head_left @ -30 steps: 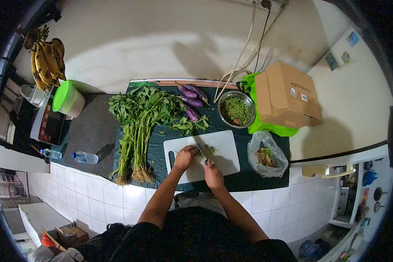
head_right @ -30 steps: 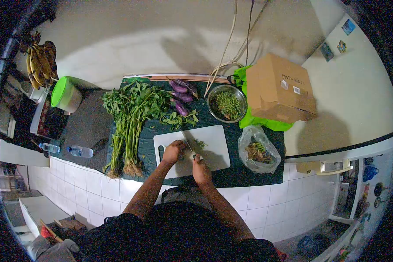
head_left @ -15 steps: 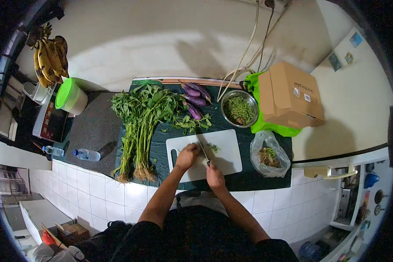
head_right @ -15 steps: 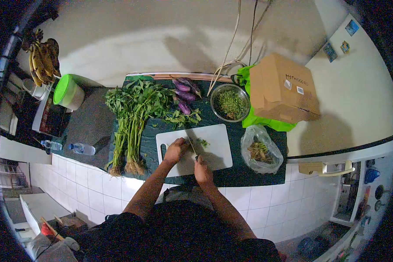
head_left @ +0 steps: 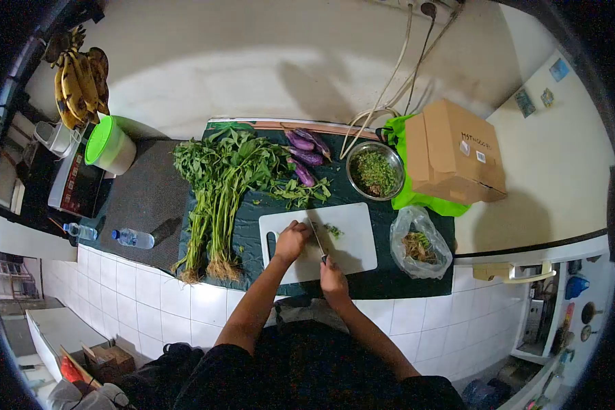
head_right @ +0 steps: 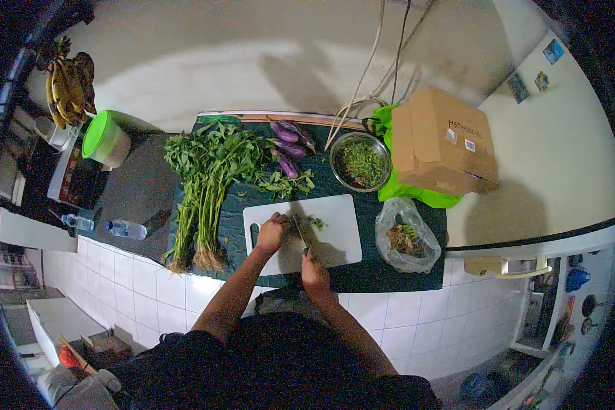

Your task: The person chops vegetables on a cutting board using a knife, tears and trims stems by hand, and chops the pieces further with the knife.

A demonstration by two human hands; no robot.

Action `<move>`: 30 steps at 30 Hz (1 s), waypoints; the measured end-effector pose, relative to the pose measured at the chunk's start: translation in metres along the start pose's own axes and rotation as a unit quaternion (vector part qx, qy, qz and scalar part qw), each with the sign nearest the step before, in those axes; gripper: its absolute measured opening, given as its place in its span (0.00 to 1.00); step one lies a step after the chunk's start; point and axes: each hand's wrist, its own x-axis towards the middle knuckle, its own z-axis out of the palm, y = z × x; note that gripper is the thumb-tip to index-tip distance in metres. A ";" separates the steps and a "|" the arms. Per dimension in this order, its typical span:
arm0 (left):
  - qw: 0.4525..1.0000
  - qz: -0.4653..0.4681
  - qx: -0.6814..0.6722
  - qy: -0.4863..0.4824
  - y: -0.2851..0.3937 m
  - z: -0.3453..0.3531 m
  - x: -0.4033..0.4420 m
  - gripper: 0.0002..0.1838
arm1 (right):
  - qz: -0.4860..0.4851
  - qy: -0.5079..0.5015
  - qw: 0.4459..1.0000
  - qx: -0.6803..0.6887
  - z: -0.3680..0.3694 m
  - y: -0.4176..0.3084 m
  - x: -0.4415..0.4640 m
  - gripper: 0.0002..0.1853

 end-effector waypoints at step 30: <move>0.998 -0.056 0.024 0.013 0.008 -0.009 0.000 0.07 | 0.075 -0.063 0.995 0.013 -0.020 -0.017 0.003 0.20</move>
